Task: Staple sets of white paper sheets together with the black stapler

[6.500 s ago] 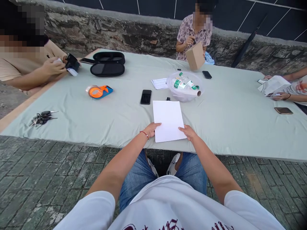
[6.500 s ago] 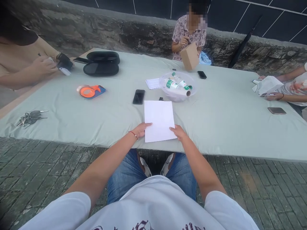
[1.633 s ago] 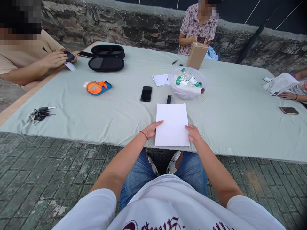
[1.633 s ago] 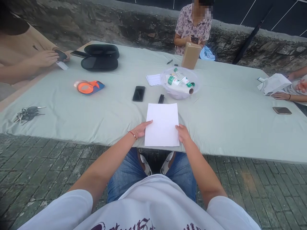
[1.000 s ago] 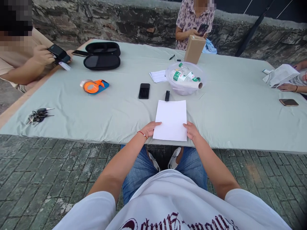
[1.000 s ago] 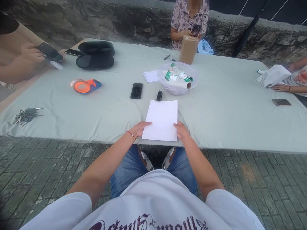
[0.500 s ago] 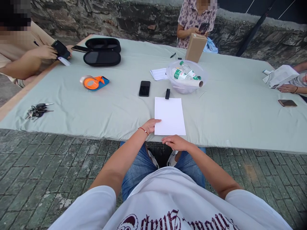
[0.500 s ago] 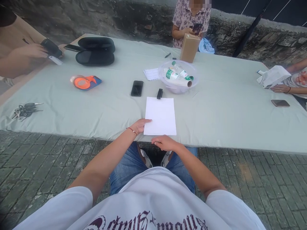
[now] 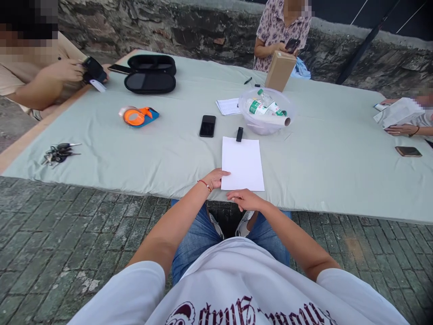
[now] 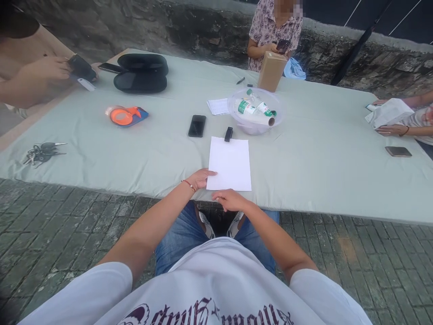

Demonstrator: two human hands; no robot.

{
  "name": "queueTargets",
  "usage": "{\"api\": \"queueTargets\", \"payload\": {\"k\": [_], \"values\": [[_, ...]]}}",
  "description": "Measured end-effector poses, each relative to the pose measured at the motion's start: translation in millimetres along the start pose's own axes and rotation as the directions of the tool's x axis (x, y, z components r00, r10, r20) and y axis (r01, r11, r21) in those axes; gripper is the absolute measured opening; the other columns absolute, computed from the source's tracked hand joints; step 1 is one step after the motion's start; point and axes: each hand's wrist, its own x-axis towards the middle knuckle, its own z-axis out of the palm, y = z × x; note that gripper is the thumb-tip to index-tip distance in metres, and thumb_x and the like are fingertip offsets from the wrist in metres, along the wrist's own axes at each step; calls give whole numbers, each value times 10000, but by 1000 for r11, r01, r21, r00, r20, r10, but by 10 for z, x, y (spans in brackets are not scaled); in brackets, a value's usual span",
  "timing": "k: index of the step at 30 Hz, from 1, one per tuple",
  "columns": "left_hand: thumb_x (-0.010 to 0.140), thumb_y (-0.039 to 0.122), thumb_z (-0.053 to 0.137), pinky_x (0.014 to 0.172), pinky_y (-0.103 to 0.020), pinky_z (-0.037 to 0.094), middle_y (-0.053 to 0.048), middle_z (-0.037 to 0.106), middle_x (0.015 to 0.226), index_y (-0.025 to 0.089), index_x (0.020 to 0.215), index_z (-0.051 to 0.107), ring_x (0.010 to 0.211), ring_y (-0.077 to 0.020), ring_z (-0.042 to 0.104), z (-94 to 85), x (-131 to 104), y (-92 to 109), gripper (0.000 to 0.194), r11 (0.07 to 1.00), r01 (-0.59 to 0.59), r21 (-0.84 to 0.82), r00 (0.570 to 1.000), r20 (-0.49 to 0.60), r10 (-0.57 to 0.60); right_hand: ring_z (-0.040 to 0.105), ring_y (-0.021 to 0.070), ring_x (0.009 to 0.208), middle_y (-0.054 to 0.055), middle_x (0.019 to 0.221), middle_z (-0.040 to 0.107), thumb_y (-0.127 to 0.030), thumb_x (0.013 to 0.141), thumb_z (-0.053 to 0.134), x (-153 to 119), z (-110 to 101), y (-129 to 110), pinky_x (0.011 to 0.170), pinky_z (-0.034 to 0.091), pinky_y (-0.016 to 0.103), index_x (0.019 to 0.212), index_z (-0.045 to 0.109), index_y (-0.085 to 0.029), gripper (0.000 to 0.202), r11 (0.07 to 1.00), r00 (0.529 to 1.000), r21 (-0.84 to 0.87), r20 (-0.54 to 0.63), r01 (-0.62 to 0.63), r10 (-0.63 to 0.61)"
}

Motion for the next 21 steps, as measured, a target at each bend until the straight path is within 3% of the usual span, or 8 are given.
{"api": "queueTargets", "payload": {"k": [2, 6, 10, 13, 15, 17, 19, 21], "values": [[700, -1, 743, 969, -465, 559, -192, 766, 956, 35, 1031, 687, 963, -307, 738, -6, 9, -6, 337, 1000, -10, -3, 1000, 1, 10, 606, 93, 508, 13, 1061, 740, -291, 972, 470, 13, 4, -8, 653, 528, 293, 1193, 698, -281, 318, 999, 998, 27, -49, -23, 25], [675, -1, 772, 971, -464, 556, -192, 764, 969, 37, 1050, 692, 963, -307, 738, -15, 41, -23, 385, 1000, -10, -10, 1000, 7, 10, 605, 108, 501, 5, 956, 747, -379, 937, 569, 38, 37, -20, 553, 500, 274, 1135, 715, -282, 265, 996, 996, 86, 85, -35, 28], [669, -12, 770, 970, -463, 556, -196, 763, 972, 27, 1050, 691, 974, -310, 734, 8, 35, -34, 391, 1000, -24, -10, 1000, -11, 24, 598, 123, 513, -25, 641, 665, -431, 929, 575, 29, 1, -39, 533, 484, 250, 1136, 710, -244, 310, 978, 996, 187, -9, -88, 91], [666, -29, 745, 970, -464, 558, -204, 761, 992, 16, 1054, 687, 982, -314, 733, 24, -52, -39, 396, 999, -9, -32, 1000, -20, 8, 613, 130, 584, 0, 710, 695, -441, 916, 563, -66, -150, -2, 561, 503, 252, 1147, 691, -223, 343, 949, 991, 310, -102, -50, 85], [665, -23, 739, 974, -470, 559, -206, 760, 1022, 22, 1066, 691, 1000, -323, 729, 13, -166, -54, 406, 998, 22, -60, 1000, 10, -22, 630, 137, 685, 45, 924, 740, -440, 907, 543, -185, -307, 82, 617, 535, 268, 1115, 676, -219, 331, 934, 919, 358, -367, -3, 143], [661, -7, 750, 983, -478, 557, -200, 760, 1044, 38, 1081, 698, 1029, -333, 723, -14, -320, -97, 425, 995, 46, -91, 998, 41, -43, 650, 160, 818, 75, 1068, 730, -445, 899, 532, -337, -472, 203, 692, 557, 288, 1087, 652, -217, 319, 933, 717, 359, -646, -18, 263], [644, 2, 766, 991, -487, 551, -199, 760, 1045, 45, 1071, 705, 1041, -343, 719, -45, -492, -182, 433, 991, 63, -116, 997, 55, -57, 669, 194, 937, 95, 1092, 724, -459, 902, 534, -497, -596, 324, 757, 568, 314, 1111, 625, -216, 333, 914, 576, 394, -728, -94, 373], [636, 18, 779, 1001, -488, 542, -201, 760, 1051, 48, 1052, 711, 1044, -346, 717, -66, -659, -311, 423, 987, 91, -130, 994, 75, -82, 693, 217, 934, 115, 1046, 733, -498, 916, 532, -636, -641, 409, 764, 577, 336, 1110, 620, -210, 358, 852, 589, 502, -647, -149, 484]]}}
